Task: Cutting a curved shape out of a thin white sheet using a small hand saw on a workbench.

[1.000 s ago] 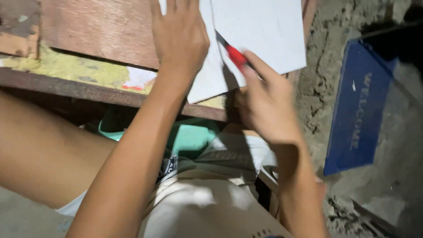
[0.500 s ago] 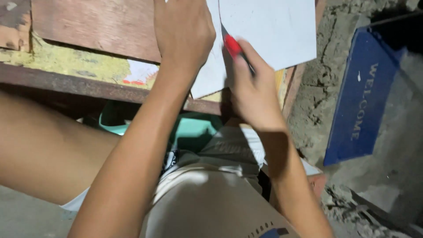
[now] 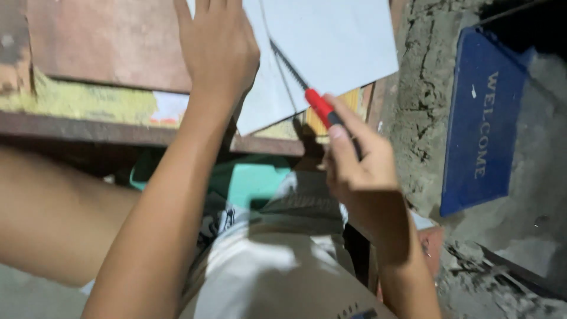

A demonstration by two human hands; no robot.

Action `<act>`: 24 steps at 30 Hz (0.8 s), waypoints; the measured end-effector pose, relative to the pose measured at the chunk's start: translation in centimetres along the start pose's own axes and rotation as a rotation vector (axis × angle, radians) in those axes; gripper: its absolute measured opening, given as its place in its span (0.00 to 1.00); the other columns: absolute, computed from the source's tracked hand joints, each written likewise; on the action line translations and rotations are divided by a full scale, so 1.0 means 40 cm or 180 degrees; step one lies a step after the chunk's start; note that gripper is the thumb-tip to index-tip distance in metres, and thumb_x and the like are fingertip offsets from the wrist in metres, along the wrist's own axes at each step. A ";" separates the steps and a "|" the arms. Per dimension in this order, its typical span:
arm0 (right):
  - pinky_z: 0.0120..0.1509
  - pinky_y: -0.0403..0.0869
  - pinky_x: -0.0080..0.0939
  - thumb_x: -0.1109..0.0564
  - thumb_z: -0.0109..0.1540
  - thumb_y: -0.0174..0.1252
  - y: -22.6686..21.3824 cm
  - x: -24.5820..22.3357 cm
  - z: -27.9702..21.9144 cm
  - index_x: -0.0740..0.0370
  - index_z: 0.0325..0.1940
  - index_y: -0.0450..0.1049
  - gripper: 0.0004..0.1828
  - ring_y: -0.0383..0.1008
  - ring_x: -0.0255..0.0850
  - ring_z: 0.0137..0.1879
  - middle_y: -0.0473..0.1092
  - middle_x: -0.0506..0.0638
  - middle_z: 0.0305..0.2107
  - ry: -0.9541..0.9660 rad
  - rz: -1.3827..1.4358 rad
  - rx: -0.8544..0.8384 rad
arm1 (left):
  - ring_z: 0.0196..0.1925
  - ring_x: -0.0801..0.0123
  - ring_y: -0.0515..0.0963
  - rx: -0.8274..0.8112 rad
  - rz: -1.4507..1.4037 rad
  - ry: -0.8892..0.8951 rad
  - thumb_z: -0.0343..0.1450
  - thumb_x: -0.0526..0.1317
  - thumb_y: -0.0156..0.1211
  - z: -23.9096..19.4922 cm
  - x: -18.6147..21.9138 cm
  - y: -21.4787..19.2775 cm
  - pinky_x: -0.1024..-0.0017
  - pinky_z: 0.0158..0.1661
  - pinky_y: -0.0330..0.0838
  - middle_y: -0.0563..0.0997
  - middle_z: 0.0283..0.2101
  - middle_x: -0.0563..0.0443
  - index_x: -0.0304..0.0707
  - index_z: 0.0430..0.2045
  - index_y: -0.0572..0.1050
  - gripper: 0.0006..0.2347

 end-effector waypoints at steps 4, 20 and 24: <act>0.19 0.55 0.33 0.43 0.66 0.41 0.013 -0.023 -0.001 0.56 0.79 0.57 0.37 0.53 0.28 0.19 0.56 0.38 0.14 0.0147 -0.0357 -0.0232 | 0.75 0.43 0.58 -0.0563 -0.0687 -0.0174 0.79 0.32 0.50 0.013 -0.005 -0.048 0.39 0.69 0.39 0.62 0.74 0.36 0.27 0.72 0.61 0.23; 0.19 0.57 0.32 0.53 0.68 0.36 -0.028 -0.044 0.028 0.57 0.73 0.66 0.30 0.53 0.31 0.20 0.57 0.39 0.18 -0.0115 -0.0579 -0.0419 | 0.79 0.46 0.51 -0.0795 -0.0775 -0.0237 0.78 0.36 0.45 0.032 0.022 -0.042 0.40 0.72 0.35 0.56 0.77 0.35 0.24 0.73 0.59 0.25; 0.21 0.53 0.31 0.52 0.69 0.41 -0.013 -0.015 0.064 0.61 0.79 0.55 0.33 0.50 0.28 0.20 0.55 0.38 0.20 -0.0050 -0.0105 -0.0563 | 0.78 0.45 0.52 -0.0670 -0.0907 -0.0195 0.78 0.37 0.43 0.028 0.028 -0.045 0.40 0.72 0.33 0.58 0.76 0.34 0.22 0.72 0.61 0.25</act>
Point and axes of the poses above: each hand's wrist, its own z-axis towards the middle knuckle, its own y-axis out of the palm, x = y × z, the point moved 4 cm from there along z, towards the middle knuckle
